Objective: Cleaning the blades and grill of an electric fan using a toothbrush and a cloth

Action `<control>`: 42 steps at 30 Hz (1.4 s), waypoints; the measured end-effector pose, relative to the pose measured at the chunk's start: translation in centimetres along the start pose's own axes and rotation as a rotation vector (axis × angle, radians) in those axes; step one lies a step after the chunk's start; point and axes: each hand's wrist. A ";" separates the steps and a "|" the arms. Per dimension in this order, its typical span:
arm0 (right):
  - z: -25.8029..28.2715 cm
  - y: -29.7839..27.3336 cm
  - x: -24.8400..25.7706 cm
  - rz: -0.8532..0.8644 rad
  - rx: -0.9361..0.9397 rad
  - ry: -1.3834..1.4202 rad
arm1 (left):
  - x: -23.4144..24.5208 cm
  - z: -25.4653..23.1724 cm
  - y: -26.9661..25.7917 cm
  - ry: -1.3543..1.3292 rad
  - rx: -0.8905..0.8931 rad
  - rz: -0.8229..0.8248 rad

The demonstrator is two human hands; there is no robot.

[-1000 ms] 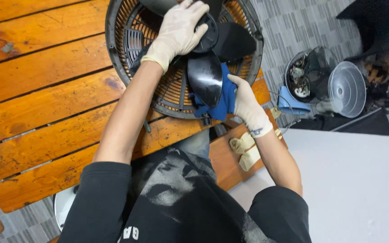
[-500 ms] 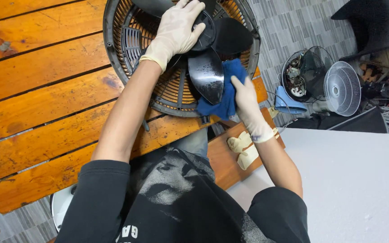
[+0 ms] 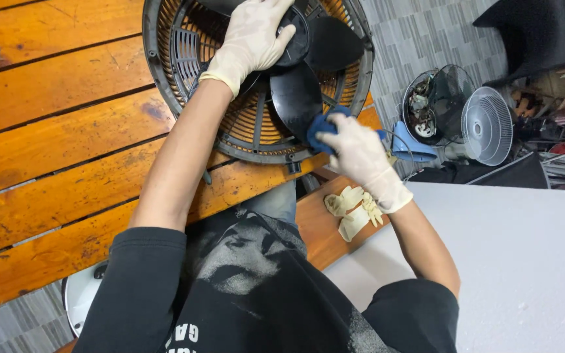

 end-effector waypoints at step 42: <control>-2.7 3.7 7.0 -0.632 -0.165 0.460 | -0.9 1.5 0.2 0.205 -0.086 0.211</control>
Point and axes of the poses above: each hand's wrist, its own y-axis towards the middle knuckle, its own x-axis out of the back of the hand, z = x × y, and after that the axes turned 3 degrees about y, right-handed
